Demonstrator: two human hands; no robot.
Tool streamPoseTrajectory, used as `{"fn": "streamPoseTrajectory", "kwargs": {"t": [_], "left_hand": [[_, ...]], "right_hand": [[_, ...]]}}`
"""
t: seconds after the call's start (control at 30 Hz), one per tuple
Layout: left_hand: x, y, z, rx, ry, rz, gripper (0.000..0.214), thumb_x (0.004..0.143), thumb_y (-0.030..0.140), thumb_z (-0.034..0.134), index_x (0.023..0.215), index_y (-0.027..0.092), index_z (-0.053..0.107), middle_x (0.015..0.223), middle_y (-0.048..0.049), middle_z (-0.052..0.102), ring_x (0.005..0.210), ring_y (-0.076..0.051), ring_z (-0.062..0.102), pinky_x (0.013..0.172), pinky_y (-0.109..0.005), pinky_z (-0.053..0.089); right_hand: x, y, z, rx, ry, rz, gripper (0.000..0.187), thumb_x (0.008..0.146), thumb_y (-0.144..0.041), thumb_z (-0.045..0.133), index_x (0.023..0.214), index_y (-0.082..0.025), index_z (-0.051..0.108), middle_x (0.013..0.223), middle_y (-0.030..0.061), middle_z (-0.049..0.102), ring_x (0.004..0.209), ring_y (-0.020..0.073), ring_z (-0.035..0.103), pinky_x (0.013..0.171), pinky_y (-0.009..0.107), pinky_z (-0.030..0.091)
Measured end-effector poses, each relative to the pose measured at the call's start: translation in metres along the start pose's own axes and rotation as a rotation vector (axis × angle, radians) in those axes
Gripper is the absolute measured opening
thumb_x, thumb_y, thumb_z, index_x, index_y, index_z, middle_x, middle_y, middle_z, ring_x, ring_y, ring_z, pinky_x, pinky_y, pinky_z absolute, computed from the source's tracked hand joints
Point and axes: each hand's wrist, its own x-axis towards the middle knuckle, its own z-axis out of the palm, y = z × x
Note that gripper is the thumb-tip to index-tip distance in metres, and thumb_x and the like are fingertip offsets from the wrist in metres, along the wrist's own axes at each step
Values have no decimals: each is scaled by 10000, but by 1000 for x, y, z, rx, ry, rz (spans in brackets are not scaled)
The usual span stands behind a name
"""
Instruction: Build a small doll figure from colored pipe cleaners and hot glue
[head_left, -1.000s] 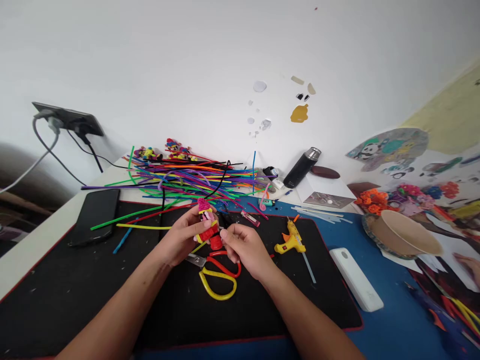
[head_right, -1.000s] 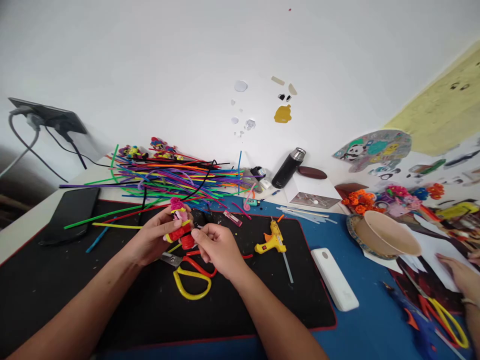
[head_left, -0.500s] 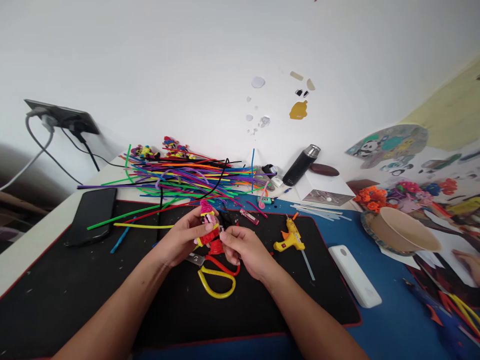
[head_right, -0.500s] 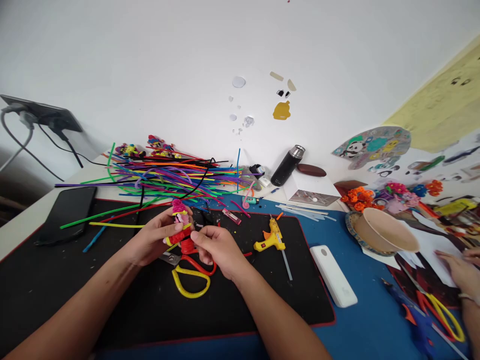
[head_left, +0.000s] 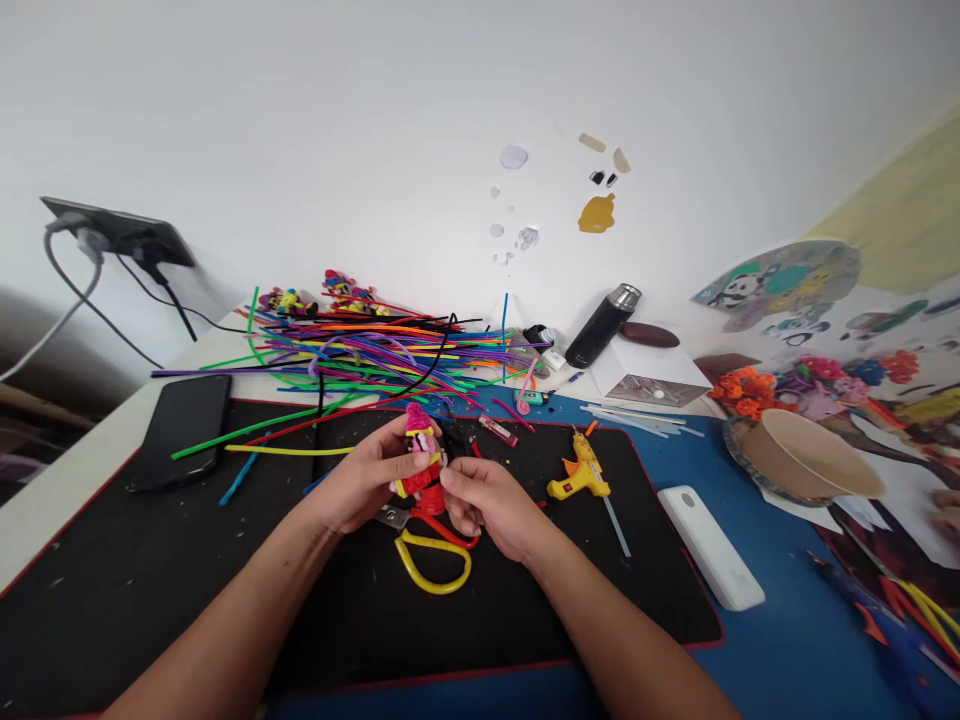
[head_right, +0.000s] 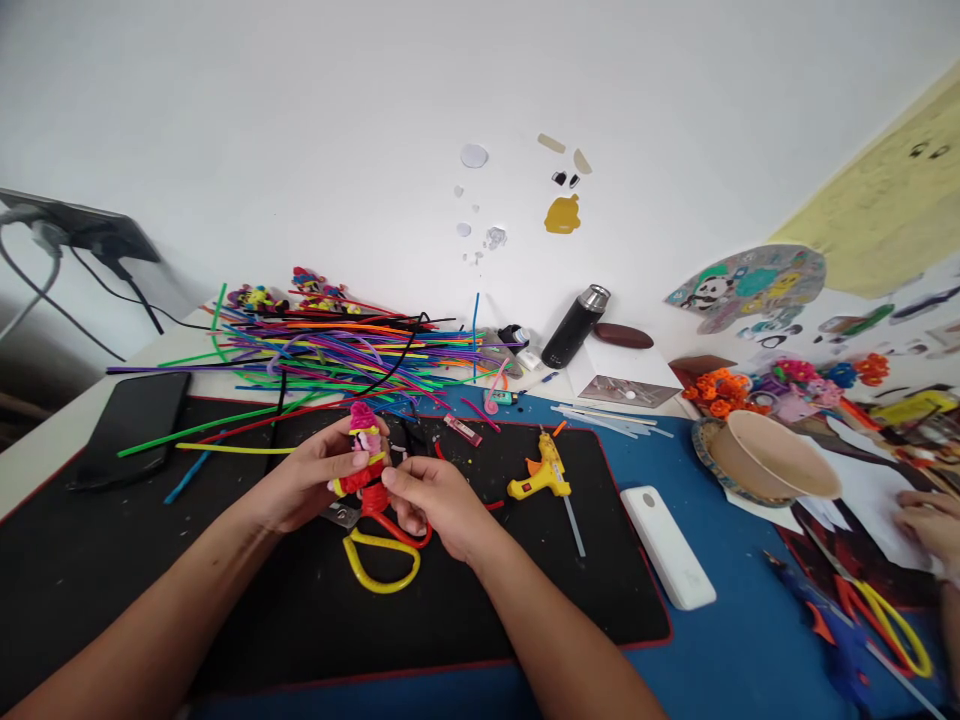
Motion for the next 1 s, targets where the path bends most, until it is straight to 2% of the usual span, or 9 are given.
{"fn": "streamPoseTrajectory", "kwargs": {"t": [0.2, 0.3, 0.4, 0.57, 0.77, 1.0], "left_hand": [[0, 0, -1, -5, 6, -4, 380, 715, 333, 967, 994, 180, 760, 873, -33, 699, 737, -153, 646, 662, -243, 534], [2, 0, -1, -29, 63, 8, 395, 698, 323, 979, 994, 176, 763, 852, -30, 705, 702, -141, 639, 633, -229, 526], [4, 1, 0, -88, 158, 56, 406, 670, 327, 999, 961, 174, 761, 810, -11, 686, 664, -121, 621, 595, -210, 513], [7, 3, 1, -131, 224, 112, 392, 665, 318, 1004, 925, 164, 753, 807, -11, 685, 646, -120, 605, 550, -220, 517], [7, 3, 1, -147, 240, 150, 380, 672, 294, 1007, 909, 157, 743, 800, 2, 685, 666, -114, 620, 567, -211, 520], [5, 7, -2, -233, 217, 160, 376, 705, 358, 991, 947, 174, 770, 905, -29, 736, 739, -155, 668, 670, -291, 620]], "right_hand": [[1, 3, 0, 9, -16, -4, 527, 803, -623, 851, 740, -196, 548, 557, -73, 539, 399, 51, 400, 408, 232, 204], [3, 2, 1, -16, 67, -72, 519, 809, -643, 832, 779, -195, 571, 545, -79, 521, 398, 55, 384, 408, 231, 185], [3, 0, 1, -71, 156, -158, 528, 826, -684, 789, 890, -187, 624, 556, -79, 530, 408, 63, 378, 419, 230, 176], [5, -3, 6, -190, 164, -242, 530, 855, -661, 767, 1061, -186, 655, 574, -89, 530, 425, 73, 381, 444, 236, 225], [15, -2, 16, -221, 180, -281, 469, 850, -627, 780, 958, -188, 655, 593, -78, 551, 422, 69, 386, 444, 242, 251], [23, -4, 14, -14, 144, -209, 468, 820, -599, 831, 928, -183, 647, 555, -81, 538, 392, 62, 377, 405, 230, 159]]}}
